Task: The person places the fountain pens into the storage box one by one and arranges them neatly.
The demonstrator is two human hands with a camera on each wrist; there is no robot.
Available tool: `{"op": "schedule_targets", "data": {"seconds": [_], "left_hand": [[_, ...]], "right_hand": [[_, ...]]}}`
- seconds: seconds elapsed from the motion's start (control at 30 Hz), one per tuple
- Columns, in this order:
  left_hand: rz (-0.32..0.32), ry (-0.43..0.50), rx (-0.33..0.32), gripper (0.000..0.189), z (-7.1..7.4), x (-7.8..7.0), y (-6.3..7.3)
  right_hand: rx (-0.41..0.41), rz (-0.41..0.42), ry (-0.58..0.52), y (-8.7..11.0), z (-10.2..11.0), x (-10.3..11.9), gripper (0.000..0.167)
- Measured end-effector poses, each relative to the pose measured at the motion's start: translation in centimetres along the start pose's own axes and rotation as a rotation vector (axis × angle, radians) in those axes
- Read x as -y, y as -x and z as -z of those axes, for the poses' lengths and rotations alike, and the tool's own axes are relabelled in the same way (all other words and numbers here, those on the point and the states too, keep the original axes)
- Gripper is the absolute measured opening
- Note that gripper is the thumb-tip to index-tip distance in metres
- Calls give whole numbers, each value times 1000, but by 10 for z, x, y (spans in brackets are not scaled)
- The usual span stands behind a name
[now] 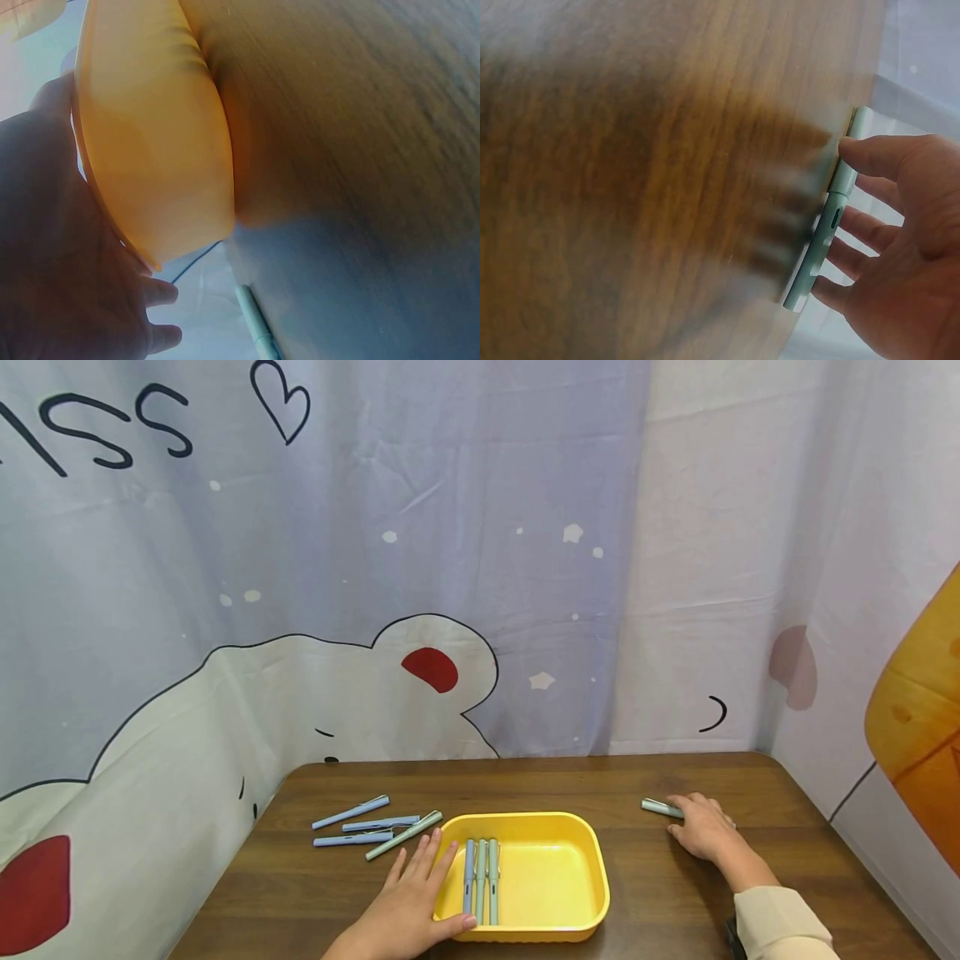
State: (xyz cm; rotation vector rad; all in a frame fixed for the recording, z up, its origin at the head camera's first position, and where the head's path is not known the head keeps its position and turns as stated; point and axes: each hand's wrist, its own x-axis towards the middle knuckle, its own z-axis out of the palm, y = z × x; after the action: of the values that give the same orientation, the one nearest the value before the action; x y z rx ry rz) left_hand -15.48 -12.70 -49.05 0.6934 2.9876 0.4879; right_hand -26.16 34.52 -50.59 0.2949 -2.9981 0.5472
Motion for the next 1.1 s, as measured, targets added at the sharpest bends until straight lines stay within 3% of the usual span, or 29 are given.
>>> {"op": "schedule_targets", "data": {"seconds": [0.27,0.7,1.1], "left_hand": [[2,3,0,101,0,0,0],[6,15,8,101,0,0,0],[9,11,14,102,1,0,0]], "right_hand": [[-33,14,11,1,-2,-1,43],[-12,8,22,-2,2,5,20],[-21,75,-14,-3,7,13,17]]}}
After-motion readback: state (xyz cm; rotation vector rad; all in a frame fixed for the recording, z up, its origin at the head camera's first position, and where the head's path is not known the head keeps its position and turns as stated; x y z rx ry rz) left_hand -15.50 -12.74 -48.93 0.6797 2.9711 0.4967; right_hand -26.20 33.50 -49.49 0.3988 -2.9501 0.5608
